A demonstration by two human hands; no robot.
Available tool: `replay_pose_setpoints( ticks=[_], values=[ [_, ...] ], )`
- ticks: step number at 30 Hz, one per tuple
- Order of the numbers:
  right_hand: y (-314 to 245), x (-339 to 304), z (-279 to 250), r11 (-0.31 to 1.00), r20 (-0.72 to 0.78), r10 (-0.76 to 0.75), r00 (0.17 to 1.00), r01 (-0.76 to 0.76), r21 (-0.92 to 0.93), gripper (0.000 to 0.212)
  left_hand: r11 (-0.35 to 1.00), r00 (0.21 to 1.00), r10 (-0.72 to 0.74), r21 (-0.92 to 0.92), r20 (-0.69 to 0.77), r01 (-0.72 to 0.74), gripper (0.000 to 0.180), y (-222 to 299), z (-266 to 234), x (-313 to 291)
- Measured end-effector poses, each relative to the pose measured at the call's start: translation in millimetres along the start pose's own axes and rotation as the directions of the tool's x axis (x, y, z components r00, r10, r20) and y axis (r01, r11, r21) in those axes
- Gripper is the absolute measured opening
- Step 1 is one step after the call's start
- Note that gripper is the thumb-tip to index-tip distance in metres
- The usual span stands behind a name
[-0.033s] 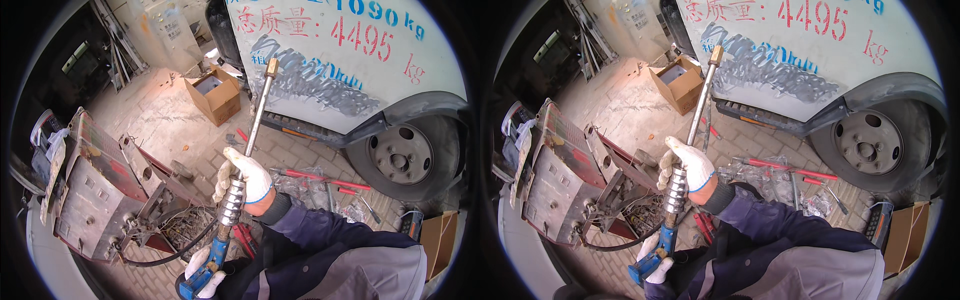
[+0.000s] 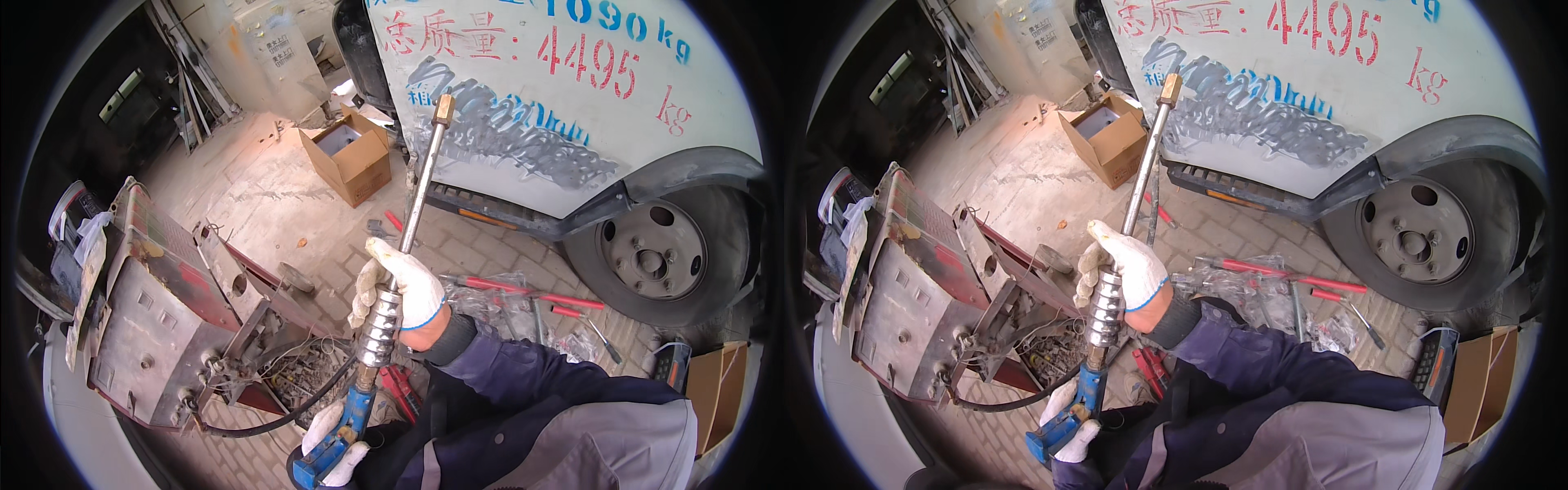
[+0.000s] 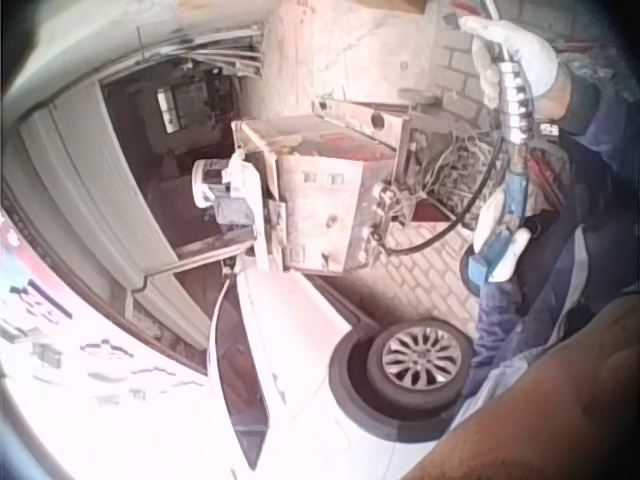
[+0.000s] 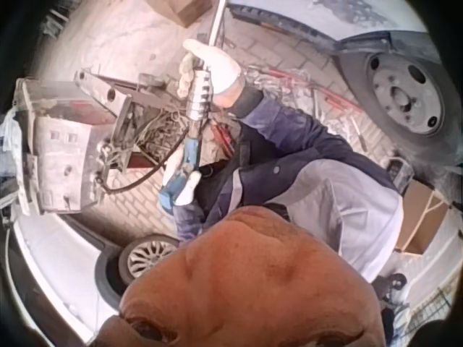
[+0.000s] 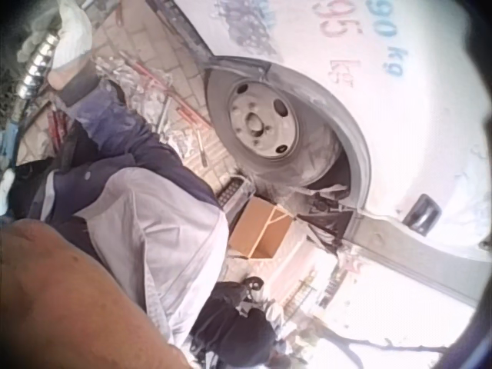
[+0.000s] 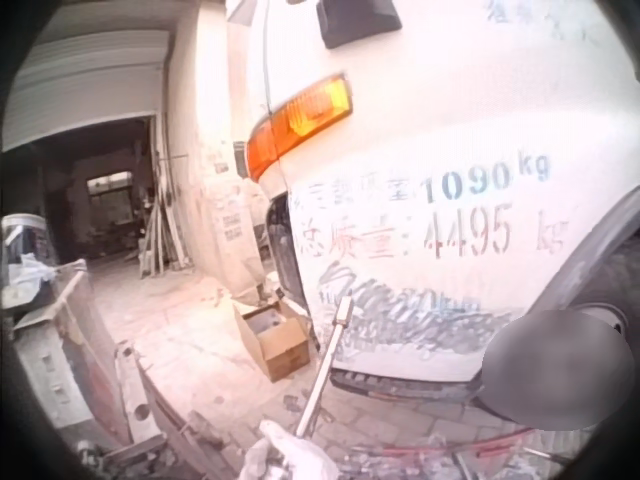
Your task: The person uses a pneumatic tool to repeatedly tap a damaged area on the side panel of a white truck. They hold the tool with both hands and apply it to the same spot for the duration of the clip.
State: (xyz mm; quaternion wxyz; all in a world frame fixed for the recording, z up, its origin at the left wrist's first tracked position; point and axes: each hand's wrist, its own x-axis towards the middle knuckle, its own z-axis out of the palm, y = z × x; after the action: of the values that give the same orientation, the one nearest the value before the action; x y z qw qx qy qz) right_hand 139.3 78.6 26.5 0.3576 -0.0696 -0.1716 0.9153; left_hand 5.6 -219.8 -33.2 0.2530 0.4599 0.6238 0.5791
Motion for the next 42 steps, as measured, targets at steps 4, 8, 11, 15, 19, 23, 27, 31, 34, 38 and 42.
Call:
replay_pose_setpoints(
  ticks=[4, 8, 11, 15, 19, 23, 27, 31, 34, 38, 42],
  values=[
    [-9, -4, -3, 1.000, -0.068, -0.013, 0.998, 0.015, 0.023, 0.050, 0.997, 0.996, 0.001, 0.071, 0.091, -0.008, 0.094, 3, 1, 13],
    [-13, -6, -12, 0.999, -0.078, -0.043, 0.996, 0.045, 0.016, 0.052, 0.996, 0.993, 0.075, 0.043, 0.093, -0.079, 0.095, -1, 5, 16],
    [-18, -4, -16, 0.996, 0.005, -0.068, 0.998, 0.067, 0.058, 0.043, 0.989, 0.984, 0.113, 0.080, 0.135, -0.125, 0.095, 0, 6, 22],
    [-25, -2, -16, 0.995, 0.012, -0.085, 0.996, 0.085, 0.054, 0.046, 0.978, 0.964, 0.181, 0.070, 0.195, -0.198, 0.095, 6, 8, 34],
    [-30, -3, -14, 0.996, -0.006, -0.071, 0.997, 0.072, 0.049, 0.048, 0.957, 0.937, 0.250, 0.085, 0.245, -0.278, 0.089, 14, 14, 44],
    [-30, -2, -16, 0.997, -0.010, -0.075, 0.997, 0.075, 0.032, 0.050, 0.900, 0.888, 0.349, 0.158, 0.300, -0.407, 0.081, 24, 16, 52],
    [-31, -4, -15, 0.996, -0.036, -0.093, 0.995, 0.093, 0.014, 0.052, 0.828, 0.857, 0.380, 0.285, 0.349, -0.483, 0.073, 39, 15, 53],
    [-33, -9, -7, 0.996, -0.055, -0.091, 0.994, 0.092, 0.009, 0.053, 0.802, 0.811, 0.431, 0.245, 0.395, -0.545, 0.062, 54, 13, 54],
    [-34, -11, -3, 0.996, -0.056, -0.092, 0.994, 0.093, 0.016, 0.051, 0.792, 0.783, 0.436, 0.224, 0.444, -0.568, 0.059, 60, 11, 57],
    [-32, -9, -9, 0.996, -0.057, -0.086, 0.995, 0.087, 0.020, 0.054, 0.794, 0.783, 0.439, 0.218, 0.442, -0.568, 0.057, 60, 13, 61],
    [-30, -6, -10, 0.992, -0.090, -0.126, 0.988, 0.125, -0.020, 0.056, 0.797, 0.775, 0.461, 0.183, 0.432, -0.576, 0.054, 57, 11, 67]
  ],
)
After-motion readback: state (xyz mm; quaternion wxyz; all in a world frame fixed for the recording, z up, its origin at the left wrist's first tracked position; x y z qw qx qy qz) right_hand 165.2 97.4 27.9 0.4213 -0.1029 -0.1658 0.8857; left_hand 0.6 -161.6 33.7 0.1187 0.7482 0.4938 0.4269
